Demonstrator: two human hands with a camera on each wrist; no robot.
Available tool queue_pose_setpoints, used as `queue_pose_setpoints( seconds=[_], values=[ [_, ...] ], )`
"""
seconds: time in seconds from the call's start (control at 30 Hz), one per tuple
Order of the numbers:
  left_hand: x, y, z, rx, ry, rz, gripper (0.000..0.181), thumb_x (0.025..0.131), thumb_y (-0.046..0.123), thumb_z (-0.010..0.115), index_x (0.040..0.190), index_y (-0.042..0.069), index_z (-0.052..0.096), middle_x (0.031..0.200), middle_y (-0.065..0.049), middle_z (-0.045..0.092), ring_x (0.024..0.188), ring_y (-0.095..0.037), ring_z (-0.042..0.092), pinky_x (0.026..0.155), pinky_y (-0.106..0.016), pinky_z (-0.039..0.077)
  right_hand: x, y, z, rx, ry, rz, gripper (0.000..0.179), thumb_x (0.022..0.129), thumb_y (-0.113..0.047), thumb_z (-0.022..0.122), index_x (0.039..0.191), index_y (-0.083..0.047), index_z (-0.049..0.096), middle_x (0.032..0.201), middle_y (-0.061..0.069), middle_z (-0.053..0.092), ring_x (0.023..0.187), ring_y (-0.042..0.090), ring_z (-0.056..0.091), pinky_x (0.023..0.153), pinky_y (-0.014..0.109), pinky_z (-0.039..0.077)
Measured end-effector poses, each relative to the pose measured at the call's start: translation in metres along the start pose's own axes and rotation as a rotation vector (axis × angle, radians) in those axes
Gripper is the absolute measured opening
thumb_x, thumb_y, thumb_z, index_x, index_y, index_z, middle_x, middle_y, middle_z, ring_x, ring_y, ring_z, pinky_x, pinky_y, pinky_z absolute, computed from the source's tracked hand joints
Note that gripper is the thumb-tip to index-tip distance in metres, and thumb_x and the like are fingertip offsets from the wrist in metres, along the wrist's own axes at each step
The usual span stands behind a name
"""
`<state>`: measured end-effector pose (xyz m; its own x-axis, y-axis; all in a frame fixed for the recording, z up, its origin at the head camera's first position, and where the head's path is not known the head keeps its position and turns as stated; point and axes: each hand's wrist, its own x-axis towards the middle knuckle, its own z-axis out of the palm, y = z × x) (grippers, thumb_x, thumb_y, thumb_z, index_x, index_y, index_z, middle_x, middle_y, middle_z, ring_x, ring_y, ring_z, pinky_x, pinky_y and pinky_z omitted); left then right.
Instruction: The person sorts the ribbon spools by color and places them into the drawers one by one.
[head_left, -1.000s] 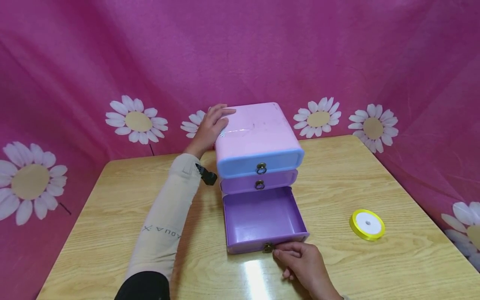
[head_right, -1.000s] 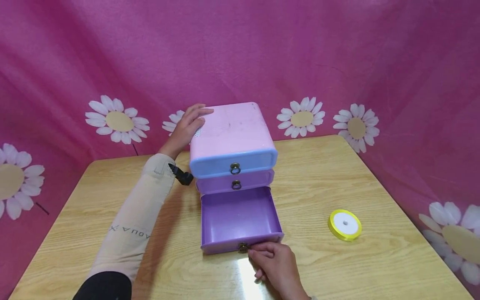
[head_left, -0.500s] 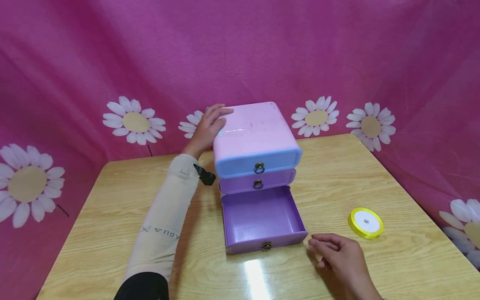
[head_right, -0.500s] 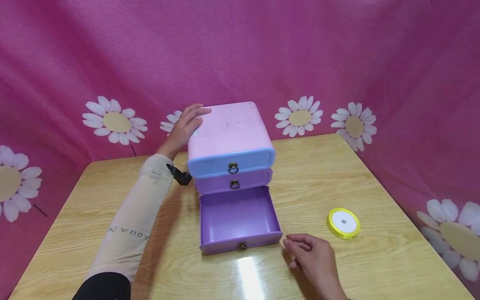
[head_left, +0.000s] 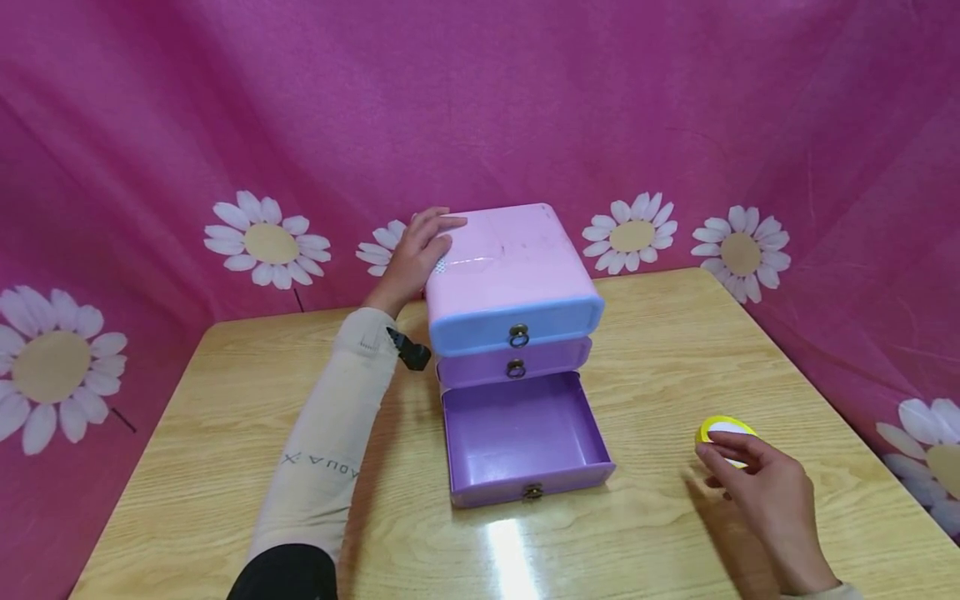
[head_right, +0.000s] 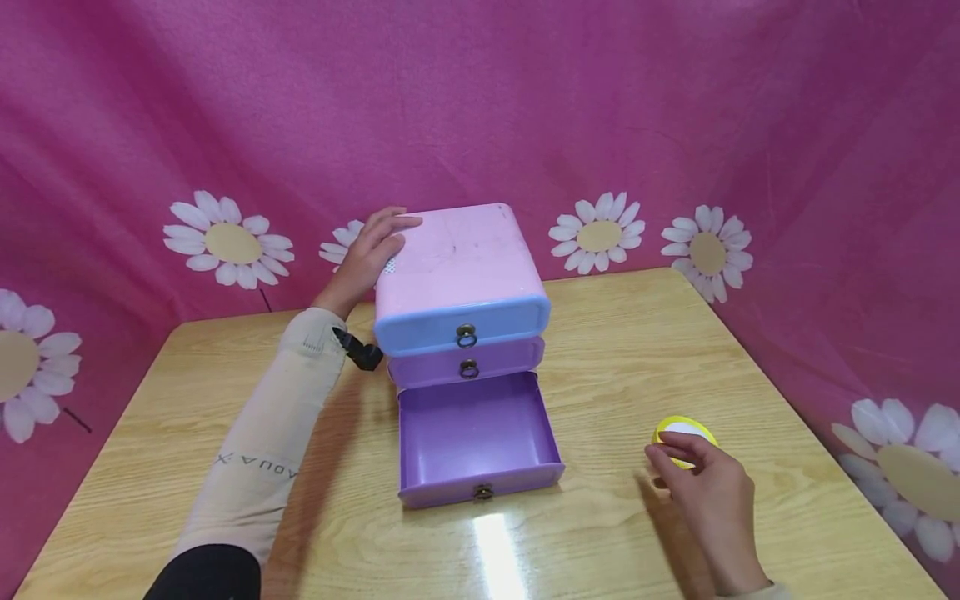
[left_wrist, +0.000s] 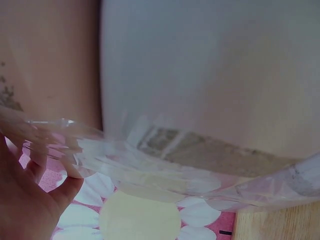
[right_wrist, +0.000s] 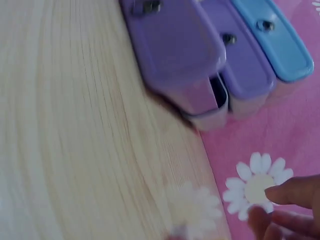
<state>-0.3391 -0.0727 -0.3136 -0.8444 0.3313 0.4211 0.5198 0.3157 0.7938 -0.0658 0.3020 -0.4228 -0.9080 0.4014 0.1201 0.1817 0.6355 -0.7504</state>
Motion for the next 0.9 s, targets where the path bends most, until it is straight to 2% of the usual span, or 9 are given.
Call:
queue_pose_setpoints(
  seconds=[0.07,0.1,0.2,0.3,0.4,0.5,0.6,0.73,0.9],
  values=[
    [-0.003,0.007,-0.001,-0.016,-0.006,0.0,0.032,0.093,0.017,0.044,0.121,0.011,0.057,0.139,-0.004,0.034,0.129,-0.014,0.025,0.105,-0.042,0.017,0.004,0.004,-0.004,-0.105,0.03,-0.042,0.039,0.075,-0.039,0.07,0.104,-0.013,0.067,0.082,0.003,0.069,0.059,-0.001,0.058,0.05,0.02,0.043],
    [-0.005,0.011,-0.001,-0.022,-0.008,0.001,0.032,0.093,0.016,0.044,0.121,0.009,0.056,0.139,-0.007,0.034,0.13,-0.016,0.024,0.105,-0.043,0.017,0.006,0.006,-0.005,-0.158,0.038,-0.066,0.039,0.075,-0.04,0.07,0.104,-0.014,0.066,0.085,0.006,0.069,0.062,0.001,0.058,0.05,0.02,0.041],
    [-0.009,0.023,-0.002,-0.029,-0.009,0.002,0.033,0.092,0.012,0.043,0.122,0.003,0.055,0.139,-0.011,0.033,0.13,-0.021,0.024,0.105,-0.044,0.016,0.011,0.012,-0.006,-0.266,0.039,-0.144,0.041,0.074,-0.038,0.071,0.105,-0.011,0.065,0.087,0.015,0.067,0.071,0.017,0.061,0.052,0.027,0.038],
    [-0.011,0.028,-0.003,-0.02,-0.012,0.001,0.033,0.092,0.012,0.042,0.122,0.001,0.054,0.139,-0.013,0.033,0.13,-0.023,0.024,0.106,-0.044,0.016,0.017,0.017,-0.006,-0.32,0.058,-0.234,0.044,0.072,-0.032,0.073,0.104,-0.004,0.063,0.088,0.021,0.065,0.074,0.035,0.058,0.055,0.036,0.036],
    [-0.011,0.03,-0.003,-0.018,-0.014,0.003,0.033,0.093,0.011,0.042,0.122,0.001,0.054,0.139,-0.013,0.032,0.13,-0.024,0.024,0.106,-0.044,0.016,0.022,0.023,-0.006,-0.34,0.084,-0.299,0.046,0.068,-0.027,0.076,0.102,0.0,0.062,0.091,0.026,0.061,0.078,0.041,0.053,0.063,0.045,0.035],
    [-0.01,0.028,-0.003,-0.02,-0.011,0.007,0.033,0.092,0.011,0.043,0.122,0.002,0.055,0.139,-0.013,0.033,0.13,-0.024,0.023,0.106,-0.045,0.016,0.026,0.028,-0.005,-0.344,0.071,-0.296,0.051,0.066,-0.027,0.077,0.103,0.002,0.059,0.096,0.031,0.058,0.087,0.044,0.047,0.074,0.052,0.029],
    [-0.006,0.017,-0.003,-0.026,-0.013,0.008,0.032,0.092,0.013,0.044,0.121,0.006,0.056,0.139,-0.011,0.033,0.13,-0.022,0.024,0.105,-0.046,0.016,0.028,0.032,-0.003,-0.358,0.037,-0.253,0.06,0.064,-0.03,0.078,0.108,0.004,0.055,0.098,0.033,0.054,0.09,0.045,0.043,0.077,0.052,0.026],
    [0.0,-0.001,-0.001,-0.011,-0.018,-0.005,0.032,0.093,0.02,0.045,0.121,0.015,0.057,0.14,-0.002,0.033,0.129,-0.013,0.023,0.105,-0.044,0.017,0.03,0.038,-0.003,-0.392,-0.008,-0.212,0.068,0.063,-0.032,0.079,0.112,0.007,0.05,0.095,0.033,0.052,0.087,0.045,0.043,0.073,0.052,0.027],
    [0.003,-0.009,0.001,0.004,0.0,-0.005,0.031,0.092,0.027,0.045,0.12,0.021,0.058,0.138,0.006,0.034,0.127,-0.007,0.025,0.105,-0.042,0.018,0.032,0.039,-0.003,-0.389,-0.033,-0.193,0.071,0.063,-0.031,0.079,0.115,0.006,0.047,0.09,0.031,0.053,0.08,0.043,0.047,0.061,0.045,0.032]
  ],
)
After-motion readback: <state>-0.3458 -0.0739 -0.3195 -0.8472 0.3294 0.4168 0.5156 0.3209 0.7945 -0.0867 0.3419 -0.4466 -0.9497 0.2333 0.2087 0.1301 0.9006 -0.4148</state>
